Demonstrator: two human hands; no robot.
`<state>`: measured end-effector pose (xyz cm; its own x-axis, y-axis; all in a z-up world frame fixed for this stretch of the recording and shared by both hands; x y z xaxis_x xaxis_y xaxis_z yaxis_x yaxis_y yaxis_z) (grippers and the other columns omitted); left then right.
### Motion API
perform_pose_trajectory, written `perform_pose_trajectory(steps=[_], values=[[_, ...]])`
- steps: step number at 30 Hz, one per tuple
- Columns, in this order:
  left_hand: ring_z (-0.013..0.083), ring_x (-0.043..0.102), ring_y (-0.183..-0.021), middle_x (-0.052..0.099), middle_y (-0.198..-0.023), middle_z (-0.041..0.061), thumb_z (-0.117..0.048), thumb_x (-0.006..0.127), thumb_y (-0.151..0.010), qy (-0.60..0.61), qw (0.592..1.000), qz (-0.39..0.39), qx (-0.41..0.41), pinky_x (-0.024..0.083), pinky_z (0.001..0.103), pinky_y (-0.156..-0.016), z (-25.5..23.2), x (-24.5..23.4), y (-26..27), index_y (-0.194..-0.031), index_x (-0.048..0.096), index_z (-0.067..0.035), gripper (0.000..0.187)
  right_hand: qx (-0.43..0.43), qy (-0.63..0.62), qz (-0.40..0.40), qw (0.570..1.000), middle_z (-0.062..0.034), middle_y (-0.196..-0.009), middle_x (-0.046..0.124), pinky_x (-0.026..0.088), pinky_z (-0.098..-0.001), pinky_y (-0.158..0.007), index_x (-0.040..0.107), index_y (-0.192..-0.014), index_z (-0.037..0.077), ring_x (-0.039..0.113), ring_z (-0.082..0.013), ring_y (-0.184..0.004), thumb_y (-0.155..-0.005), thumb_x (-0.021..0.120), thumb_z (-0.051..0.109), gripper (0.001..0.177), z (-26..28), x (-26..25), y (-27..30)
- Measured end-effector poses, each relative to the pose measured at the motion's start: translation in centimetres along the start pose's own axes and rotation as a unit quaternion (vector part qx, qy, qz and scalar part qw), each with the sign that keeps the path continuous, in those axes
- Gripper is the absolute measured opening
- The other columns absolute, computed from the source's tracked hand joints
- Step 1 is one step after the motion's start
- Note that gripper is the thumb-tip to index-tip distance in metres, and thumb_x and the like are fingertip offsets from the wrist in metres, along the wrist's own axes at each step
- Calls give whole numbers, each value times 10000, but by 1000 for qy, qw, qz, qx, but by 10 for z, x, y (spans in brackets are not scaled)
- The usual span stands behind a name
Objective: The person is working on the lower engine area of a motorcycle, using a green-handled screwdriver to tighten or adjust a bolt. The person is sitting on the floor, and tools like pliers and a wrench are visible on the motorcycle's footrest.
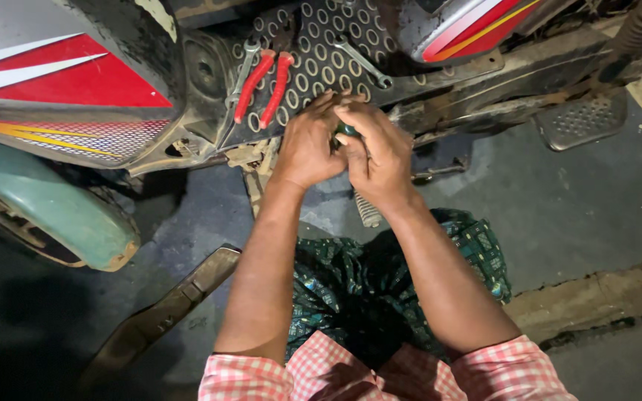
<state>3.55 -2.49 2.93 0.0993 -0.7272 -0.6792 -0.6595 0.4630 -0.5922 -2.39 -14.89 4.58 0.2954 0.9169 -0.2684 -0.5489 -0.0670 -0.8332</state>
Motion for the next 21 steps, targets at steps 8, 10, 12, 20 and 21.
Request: perform_pose_trajectory(steps=[8, 10, 12, 20, 21], values=[[357, 644, -1247, 698, -1313, 122, -79, 717, -749, 21, 999, 5, -23, 430, 464, -1193, -5, -3, -3, -1295, 667, -89, 548, 7, 0, -85, 996, -138, -1147, 671, 580, -389, -920, 572, -1153, 41, 702, -292, -1045, -876, 914, 87, 442, -12, 1, 10], [371, 639, -1242, 693, -1315, 132, -38, 700, -725, 19, 999, 3, -26, 436, 462, -1181, -6, -3, -3, -1303, 665, -81, 582, 27, 11, -82, 996, -130, -1135, 670, 577, -380, -910, 572, -1148, 46, 701, -280, -1033, -867, 934, 98, 461, -13, -3, 7], [392, 630, -1220, 688, -1309, 156, -11, 695, -685, 26, 999, 5, -25, 431, 466, -1159, -3, -3, -2, -1301, 666, -65, 620, 31, 21, -63, 997, -133, -1154, 679, 571, -386, -927, 576, -1160, 51, 699, -288, -1055, -864, 938, 98, 470, -11, -6, 0], [411, 630, -1227, 678, -1275, 212, -83, 737, -731, 3, 1000, -8, -27, 533, 478, -1035, 6, 1, 2, -1180, 669, -41, 456, -2, 8, 49, 999, -174, -1368, 662, 591, -390, -1025, 643, -1328, 31, 691, -347, -1241, -1046, 639, 19, 283, 11, -7, -13], [403, 642, -1230, 696, -1265, 187, -80, 728, -723, 10, 1000, -16, -25, 547, 477, -1040, 3, -2, 1, -1178, 669, -58, 459, 7, 6, 51, 999, -167, -1350, 671, 601, -389, -1016, 664, -1300, 36, 700, -349, -1240, -1049, 616, 23, 256, 9, -6, -12]])
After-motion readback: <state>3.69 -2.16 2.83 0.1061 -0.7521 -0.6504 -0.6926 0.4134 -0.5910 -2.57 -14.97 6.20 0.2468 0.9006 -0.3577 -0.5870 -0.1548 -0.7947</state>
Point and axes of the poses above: each hand's wrist, its own y-axis away from the middle knuckle, its own x-axis out of the palm, z = x × y, the point moved 5 cm from there along -y, towards the middle knuckle
